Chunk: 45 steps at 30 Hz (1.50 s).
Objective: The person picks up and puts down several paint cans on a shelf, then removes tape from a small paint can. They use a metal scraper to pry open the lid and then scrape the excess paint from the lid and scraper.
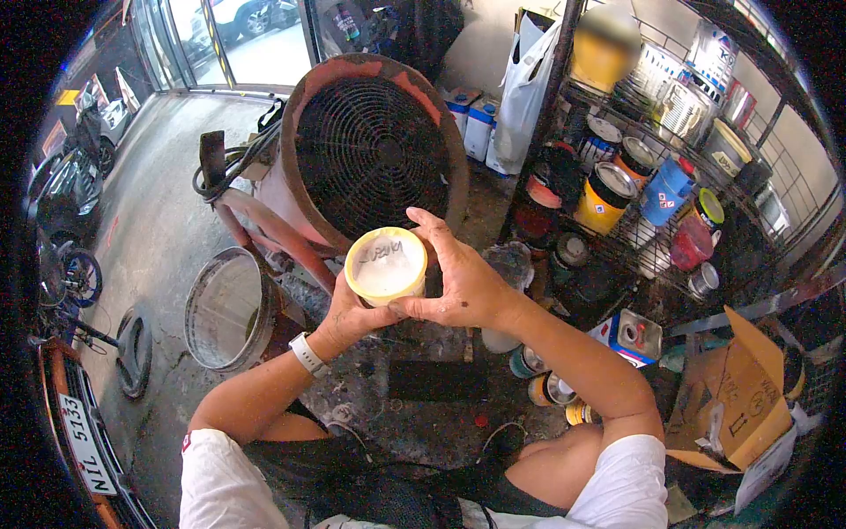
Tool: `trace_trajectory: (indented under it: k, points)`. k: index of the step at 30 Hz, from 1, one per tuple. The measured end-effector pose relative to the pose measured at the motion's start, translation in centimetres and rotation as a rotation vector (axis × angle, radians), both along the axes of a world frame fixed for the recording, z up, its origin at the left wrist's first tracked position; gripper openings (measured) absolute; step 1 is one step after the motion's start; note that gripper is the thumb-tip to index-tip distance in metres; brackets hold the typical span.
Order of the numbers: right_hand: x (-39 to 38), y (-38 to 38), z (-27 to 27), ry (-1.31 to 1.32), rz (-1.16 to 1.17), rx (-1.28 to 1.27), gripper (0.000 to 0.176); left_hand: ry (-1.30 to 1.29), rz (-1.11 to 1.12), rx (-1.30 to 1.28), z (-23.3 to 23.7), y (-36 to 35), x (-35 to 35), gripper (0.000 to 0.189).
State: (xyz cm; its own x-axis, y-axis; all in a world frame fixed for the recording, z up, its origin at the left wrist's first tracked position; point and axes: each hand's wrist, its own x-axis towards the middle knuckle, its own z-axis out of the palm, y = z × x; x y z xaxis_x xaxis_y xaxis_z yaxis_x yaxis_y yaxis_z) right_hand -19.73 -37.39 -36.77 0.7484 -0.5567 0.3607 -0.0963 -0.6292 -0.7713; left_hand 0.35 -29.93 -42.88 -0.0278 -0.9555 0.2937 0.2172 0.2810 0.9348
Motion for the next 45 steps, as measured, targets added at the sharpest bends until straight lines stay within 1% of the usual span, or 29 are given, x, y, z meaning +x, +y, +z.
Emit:
trace_trajectory:
  k: [4, 6, 7, 9, 10, 12, 21, 25, 27, 28, 30, 32, 33, 34, 36, 37, 40, 41, 42, 45]
  points:
    - [0.0, 0.0, -0.1, 0.005, -0.004, 0.002, 0.113, -0.015, -0.017, 0.005, 0.4, 0.1, 0.0, 0.091]
    - [0.0, -0.1, -0.4, -0.055, 0.02, 0.122, 0.1, 0.038, -0.056, 0.06, 0.4, 0.3, 0.2, 0.085]
    - [0.0, -0.1, -0.5, -0.054, 0.02, 0.123, 0.1, 0.039, -0.056, 0.061, 0.3, 0.4, 0.4, 0.085]
    - [0.0, -0.3, -0.5, -0.057, 0.015, 0.276, 0.083, 0.169, -0.157, 0.182, -0.2, 0.5, 0.9, 0.08]
    - [0.1, -0.4, -0.7, -0.056, 0.016, 0.277, 0.083, 0.171, -0.156, 0.183, -0.7, 0.3, 1.0, 0.08]
    - [0.2, -0.5, -1.3, -0.104, 0.038, 0.335, 0.071, 0.326, -0.224, 0.166, -1.4, 0.1, 0.9, 0.082]
    - [0.4, -0.5, -1.3, -0.098, 0.046, 0.353, 0.067, 0.428, -0.174, 0.255, -1.0, 0.4, 0.8, 0.091]
    - [0.6, -0.3, -1.2, -0.102, 0.047, 0.338, 0.066, 0.46, -0.243, 0.213, -2.0, 0.2, 1.5, 0.086]
    - [0.5, -0.5, -1.4, -0.122, 0.074, 0.264, 0.066, 0.335, -0.25, 0.246, -2.7, 0.2, 1.8, 0.09]
    - [0.4, -0.2, -0.9, -0.084, 0.062, 0.286, 0.066, 0.329, -0.268, 0.171, -3.0, -0.2, 1.9, 0.098]
    - [0.1, 0.1, -0.2, -0.067, 0.11, 0.307, 0.069, 0.358, -0.236, 0.16, -1.2, 0.1, 1.7, 0.089]
    - [0.2, -0.1, -0.2, -0.078, 0.15, 0.205, 0.068, 0.26, -0.184, 0.146, -1.6, -0.4, 2.1, 0.094]
    - [0.1, 0.1, 0.1, -0.07, 0.134, 0.178, 0.065, 0.21, -0.141, 0.163, -0.6, -0.3, 2.1, 0.093]
    - [0.0, 0.1, 0.2, -0.057, 0.141, 0.186, 0.067, 0.198, -0.159, 0.152, -0.2, -0.4, 2.2, 0.093]
    - [0.0, -0.1, 0.1, -0.066, 0.158, 0.178, 0.068, 0.046, -0.103, 0.076, 0.3, -0.6, 2.2, 0.091]
    - [-0.2, -0.1, 0.2, -0.054, 0.155, 0.183, 0.07, 0.045, -0.098, 0.066, 0.8, -0.6, 1.9, 0.089]
    - [-0.3, -0.4, 0.2, -0.048, 0.165, 0.129, 0.072, -0.001, -0.103, 0.013, 0.1, -1.1, 2.0, 0.09]
    - [-0.4, -0.4, 0.0, -0.059, 0.164, 0.115, 0.073, -0.013, -0.097, 0.033, 1.4, -0.6, 1.4, 0.09]
    - [-0.6, -0.4, 0.1, -0.061, 0.158, 0.106, 0.073, -0.017, -0.102, 0.024, 1.7, -0.7, 0.9, 0.09]
    - [-1.0, -0.2, 0.3, -0.064, 0.169, 0.145, 0.071, 0.026, -0.108, -0.007, 1.5, -1.0, 0.3, 0.088]
